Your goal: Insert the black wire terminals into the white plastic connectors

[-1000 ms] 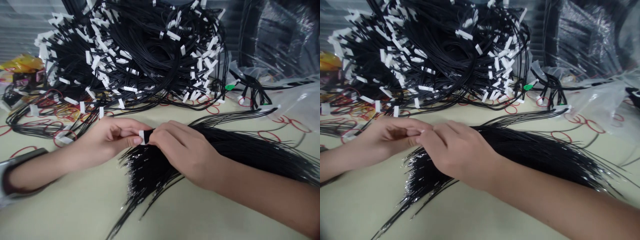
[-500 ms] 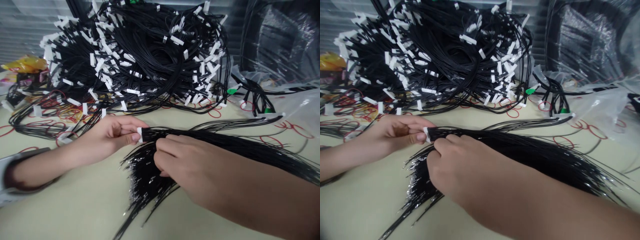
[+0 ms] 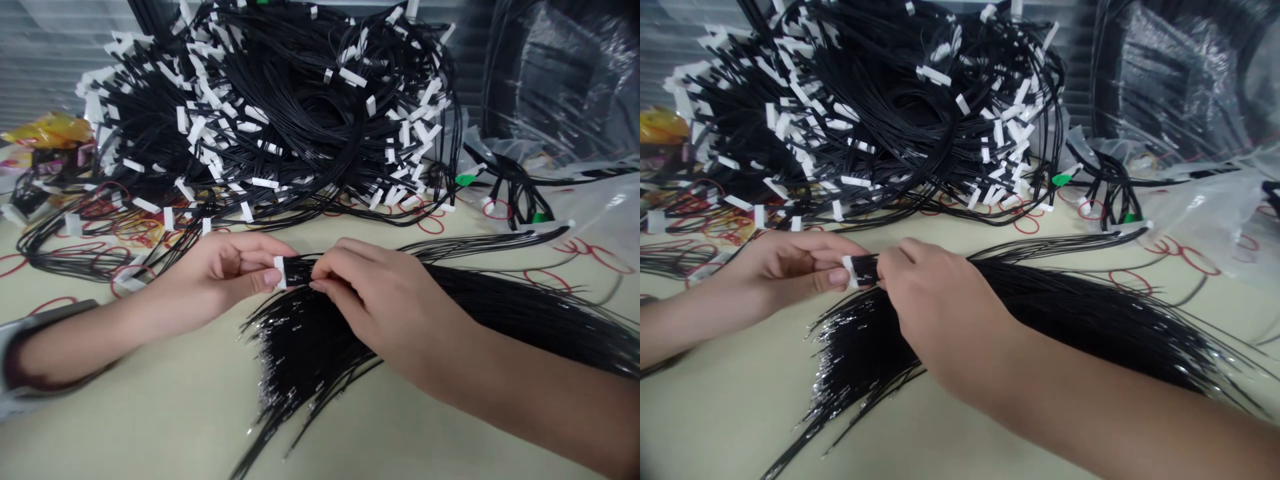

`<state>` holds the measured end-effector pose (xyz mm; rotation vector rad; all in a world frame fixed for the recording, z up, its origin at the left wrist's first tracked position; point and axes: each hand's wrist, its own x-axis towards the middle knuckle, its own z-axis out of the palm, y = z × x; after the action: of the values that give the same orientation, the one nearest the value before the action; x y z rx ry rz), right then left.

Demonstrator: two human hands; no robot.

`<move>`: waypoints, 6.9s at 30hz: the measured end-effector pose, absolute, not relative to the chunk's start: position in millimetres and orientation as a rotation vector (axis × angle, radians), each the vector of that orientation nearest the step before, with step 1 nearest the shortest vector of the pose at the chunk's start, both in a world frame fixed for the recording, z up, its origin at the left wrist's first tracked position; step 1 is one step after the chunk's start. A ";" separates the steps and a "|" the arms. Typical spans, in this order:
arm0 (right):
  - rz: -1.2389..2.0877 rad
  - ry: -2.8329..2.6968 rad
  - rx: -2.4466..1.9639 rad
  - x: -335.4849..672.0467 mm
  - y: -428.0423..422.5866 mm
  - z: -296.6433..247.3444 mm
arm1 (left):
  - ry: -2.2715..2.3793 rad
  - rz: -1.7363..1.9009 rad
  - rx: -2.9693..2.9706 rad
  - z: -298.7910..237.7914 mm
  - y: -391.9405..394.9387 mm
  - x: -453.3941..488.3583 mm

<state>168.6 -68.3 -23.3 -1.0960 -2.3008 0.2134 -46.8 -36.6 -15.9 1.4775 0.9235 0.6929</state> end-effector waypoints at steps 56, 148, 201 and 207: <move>0.123 -2.366 -0.940 170.0 -70.6 -40.6 | 0.974 0.673 1.605 -11.8 -38.0 -42.8; -0.136 -2.358 -1.026 176.2 -66.2 -26.2 | 1.081 0.704 1.603 -12.5 -33.4 -43.2; -0.125 -2.168 -0.755 161.0 -72.8 -44.7 | 0.997 0.666 1.594 -9.9 -48.4 -40.7; -0.157 -2.219 -0.712 164.2 -75.2 -44.4 | 1.013 0.718 1.663 -13.6 -46.5 -42.0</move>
<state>164.2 -75.2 -44.4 -0.7123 -2.2195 -0.1569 -42.0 -46.5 -13.6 1.6626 1.0131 0.7179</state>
